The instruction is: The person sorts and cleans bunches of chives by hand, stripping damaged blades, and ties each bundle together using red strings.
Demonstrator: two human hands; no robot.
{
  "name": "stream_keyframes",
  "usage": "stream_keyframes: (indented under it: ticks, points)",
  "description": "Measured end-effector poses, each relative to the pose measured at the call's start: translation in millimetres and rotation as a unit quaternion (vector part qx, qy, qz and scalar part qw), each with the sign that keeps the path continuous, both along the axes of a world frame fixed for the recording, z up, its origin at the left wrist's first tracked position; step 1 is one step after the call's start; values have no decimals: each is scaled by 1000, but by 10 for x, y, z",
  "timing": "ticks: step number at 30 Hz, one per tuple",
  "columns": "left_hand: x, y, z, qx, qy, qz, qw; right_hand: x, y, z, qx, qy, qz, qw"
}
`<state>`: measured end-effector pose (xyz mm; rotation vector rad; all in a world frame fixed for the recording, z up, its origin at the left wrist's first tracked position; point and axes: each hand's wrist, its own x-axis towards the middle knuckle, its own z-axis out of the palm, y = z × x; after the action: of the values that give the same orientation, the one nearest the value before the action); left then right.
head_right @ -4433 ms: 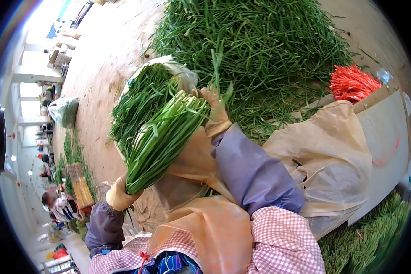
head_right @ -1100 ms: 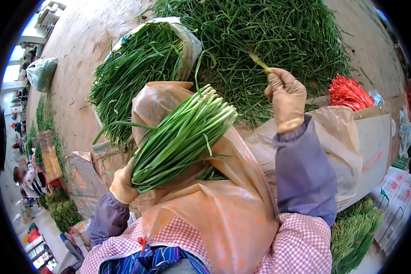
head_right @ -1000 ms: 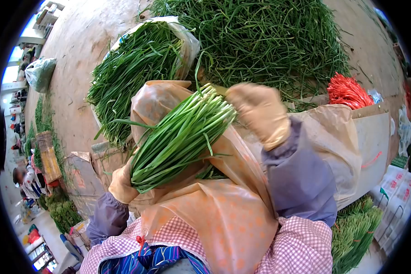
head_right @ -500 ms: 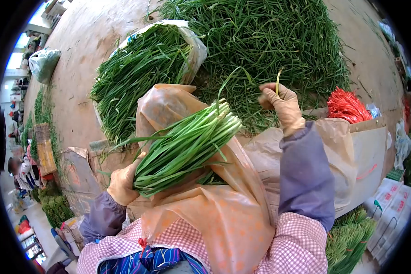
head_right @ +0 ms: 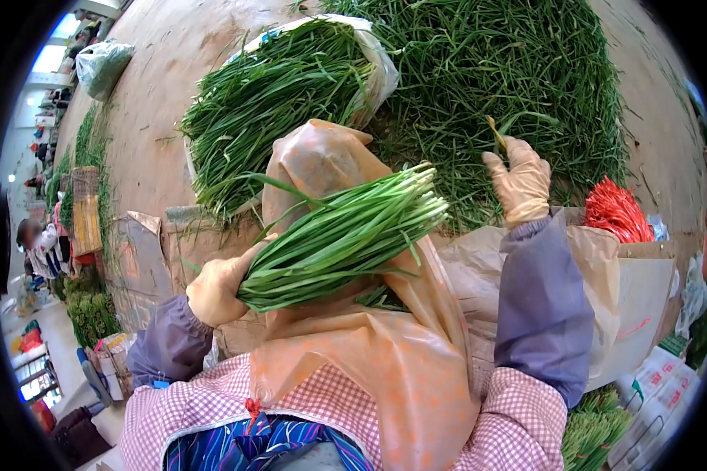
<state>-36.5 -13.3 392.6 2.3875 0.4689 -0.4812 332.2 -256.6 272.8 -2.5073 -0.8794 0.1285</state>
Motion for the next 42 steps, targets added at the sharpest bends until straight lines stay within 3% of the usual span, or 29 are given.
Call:
stream_keyframes:
  ticks: [1,2,5,7,9,12,15,17,18,19,23,25,27,29,30,31,32,34,36,39,41,42]
  points:
    - [30,-6,32,-13,10,4,1000,-119,88,98,119,37,66,990]
    - [68,-11,70,-28,18,12,999,-349,233,302,225,150,126,955]
    - [151,-28,169,-30,46,24,998,-823,499,834,239,73,396,883]
    - [135,-13,177,-35,45,25,998,-1194,580,956,197,76,444,871]
    - [140,-18,188,-27,53,18,998,-1512,641,927,174,28,432,885]
    - [130,-28,186,-39,33,12,999,-1592,719,745,258,-20,419,870]
    - [112,-53,199,-26,49,18,998,-1522,657,658,380,52,352,854]
    - [80,-52,177,-5,23,2,1000,-1597,532,740,487,355,117,789]
    - [54,-48,158,6,9,-7,1000,-1447,494,842,518,449,88,723]
    - [7,-46,98,42,-11,-30,999,-1276,426,801,533,482,0,696]
    - [-121,-101,-93,151,-61,-100,982,-253,-59,526,574,537,80,612]
    - [-113,-142,-71,184,-34,-120,975,154,-280,373,581,460,-11,671]
    - [-132,-150,-87,186,-47,-126,973,487,-455,164,482,318,-131,806]
    - [-140,-157,-80,202,-45,-134,969,802,-598,-251,207,183,-119,954]
    - [-138,-158,-82,211,-42,-140,967,649,-554,-154,99,200,-54,973]
    - [-142,-165,-86,219,-38,-145,964,462,-480,-238,125,156,8,980]
    - [-142,-178,-94,226,-33,-152,962,157,-266,152,66,134,112,982]
    - [-105,-208,-75,233,-36,-162,958,-331,115,561,113,209,255,937]
    - [-73,-216,-43,241,-36,-172,954,-609,345,691,54,208,368,905]
    - [-49,-205,-17,239,-34,-174,955,-846,537,539,82,156,376,910]
    - [-54,-178,-10,220,-30,-168,960,-807,588,425,200,270,294,895]
    - [-86,-160,-50,183,-45,-139,972,-795,530,335,255,272,215,903]
